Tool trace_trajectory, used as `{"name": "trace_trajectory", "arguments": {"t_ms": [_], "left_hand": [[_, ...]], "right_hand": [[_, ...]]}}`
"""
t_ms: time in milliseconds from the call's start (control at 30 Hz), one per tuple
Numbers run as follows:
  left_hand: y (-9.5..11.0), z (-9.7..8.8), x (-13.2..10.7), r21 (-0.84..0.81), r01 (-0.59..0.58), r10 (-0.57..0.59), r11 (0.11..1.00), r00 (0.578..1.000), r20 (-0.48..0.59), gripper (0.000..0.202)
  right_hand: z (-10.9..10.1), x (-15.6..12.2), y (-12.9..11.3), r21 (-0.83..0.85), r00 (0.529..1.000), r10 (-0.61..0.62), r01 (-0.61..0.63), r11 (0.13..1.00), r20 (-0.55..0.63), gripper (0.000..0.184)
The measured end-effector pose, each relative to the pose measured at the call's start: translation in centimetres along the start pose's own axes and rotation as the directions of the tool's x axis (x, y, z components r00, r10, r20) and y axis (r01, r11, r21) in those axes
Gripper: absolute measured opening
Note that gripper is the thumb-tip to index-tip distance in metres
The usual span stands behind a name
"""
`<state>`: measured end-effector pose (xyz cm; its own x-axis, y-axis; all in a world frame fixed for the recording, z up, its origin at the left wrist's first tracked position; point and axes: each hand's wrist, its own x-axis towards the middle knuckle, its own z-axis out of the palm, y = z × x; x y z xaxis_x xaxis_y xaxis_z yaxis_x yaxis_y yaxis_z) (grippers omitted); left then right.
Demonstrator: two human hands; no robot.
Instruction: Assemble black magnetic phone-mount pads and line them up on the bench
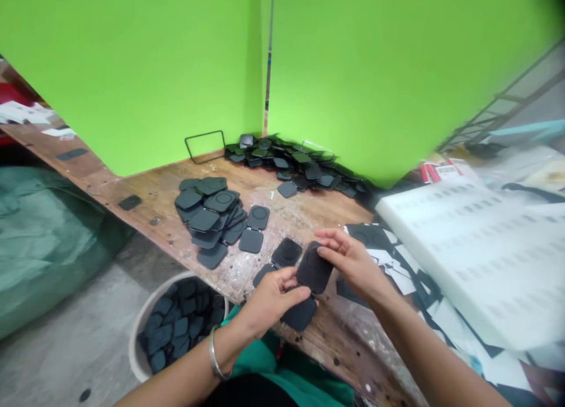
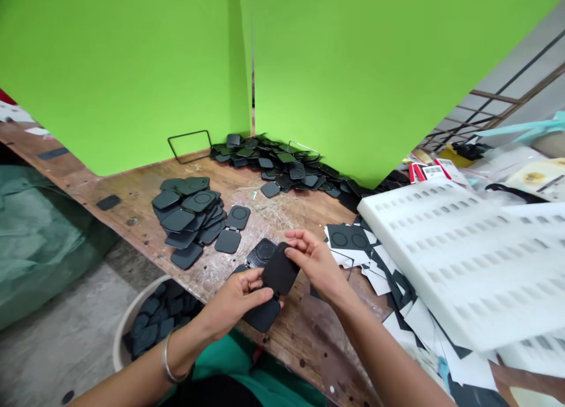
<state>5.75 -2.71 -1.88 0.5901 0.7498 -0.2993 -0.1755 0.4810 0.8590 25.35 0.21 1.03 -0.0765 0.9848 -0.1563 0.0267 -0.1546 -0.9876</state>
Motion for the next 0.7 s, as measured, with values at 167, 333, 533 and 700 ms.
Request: {"name": "trace_trajectory", "arguments": {"t_ms": [167, 333, 533, 700], "left_hand": [[-2.0, 0.4, -0.3, 0.211, -0.061, 0.077, 0.976, 0.995, -0.068, 0.042], [-1.7, -0.8, -1.3, 0.887, -0.154, 0.52, 0.436, 0.847, -0.109, 0.037], [-1.8, -2.8, -1.5, 0.969, -0.221, 0.559, -0.11, 0.793, 0.244, 0.026], [-3.4, -4.1, -1.4, 0.96, -0.203, 0.499, -0.193, 0.822, 0.275, 0.033]], "right_hand": [[0.1, -0.5, 2.5, -0.194, 0.999, -0.005, 0.015, 0.981, 0.054, 0.028], [-0.2, 1.0, 5.9, -0.467, 0.991, -0.132, 0.118, 0.876, 0.003, 0.024], [1.1, 0.4, 7.2, -0.779, 0.915, -0.399, 0.203, 0.593, -0.066, 0.022], [2.0, -4.0, 7.6, -0.872, 0.741, -0.631, 0.444, 0.205, 0.229, 0.034]]}}
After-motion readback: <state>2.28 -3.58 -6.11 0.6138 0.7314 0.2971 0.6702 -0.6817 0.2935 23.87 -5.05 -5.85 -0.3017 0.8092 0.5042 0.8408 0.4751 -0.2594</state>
